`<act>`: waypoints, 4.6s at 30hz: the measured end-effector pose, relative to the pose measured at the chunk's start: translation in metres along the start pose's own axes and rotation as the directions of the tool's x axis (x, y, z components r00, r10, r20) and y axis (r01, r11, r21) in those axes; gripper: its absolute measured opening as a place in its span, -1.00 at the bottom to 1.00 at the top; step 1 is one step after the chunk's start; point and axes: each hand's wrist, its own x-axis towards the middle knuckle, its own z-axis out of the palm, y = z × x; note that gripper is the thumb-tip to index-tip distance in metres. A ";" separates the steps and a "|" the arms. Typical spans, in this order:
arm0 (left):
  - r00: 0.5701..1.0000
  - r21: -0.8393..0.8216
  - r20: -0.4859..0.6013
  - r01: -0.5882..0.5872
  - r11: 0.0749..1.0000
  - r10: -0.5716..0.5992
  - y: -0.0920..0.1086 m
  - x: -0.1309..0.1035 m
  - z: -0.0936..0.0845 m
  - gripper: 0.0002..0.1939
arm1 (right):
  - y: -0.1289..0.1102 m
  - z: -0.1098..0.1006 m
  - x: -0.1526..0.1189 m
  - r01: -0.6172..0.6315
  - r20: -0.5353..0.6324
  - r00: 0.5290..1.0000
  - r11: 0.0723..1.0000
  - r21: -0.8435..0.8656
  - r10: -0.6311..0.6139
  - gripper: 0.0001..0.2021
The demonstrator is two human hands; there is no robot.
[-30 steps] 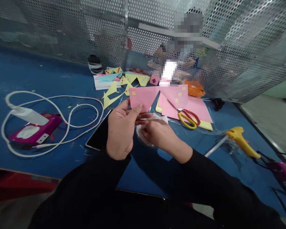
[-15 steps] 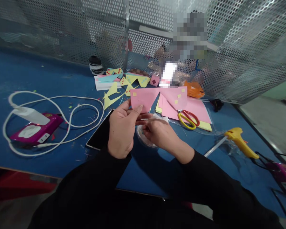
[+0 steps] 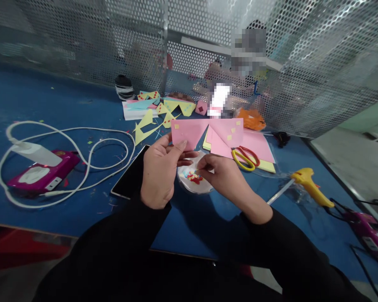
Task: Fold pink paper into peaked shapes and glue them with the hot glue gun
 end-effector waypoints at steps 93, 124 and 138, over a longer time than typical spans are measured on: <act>0.981 0.537 0.133 -0.189 0.822 0.139 -0.013 -0.016 0.015 -0.93 | 0.018 -0.015 -0.114 0.122 -0.112 0.983 0.977 -0.174 -0.143 -0.90; 0.955 0.487 0.202 -0.291 0.823 0.219 -0.018 -0.015 0.015 -0.95 | 0.010 0.041 -0.119 0.377 0.136 0.917 0.926 0.015 -0.375 -0.87; 0.966 0.508 0.188 -0.252 0.824 0.179 -0.017 -0.014 0.013 -0.96 | 0.005 0.048 -0.119 0.375 0.187 0.915 0.924 -0.067 -0.358 -0.82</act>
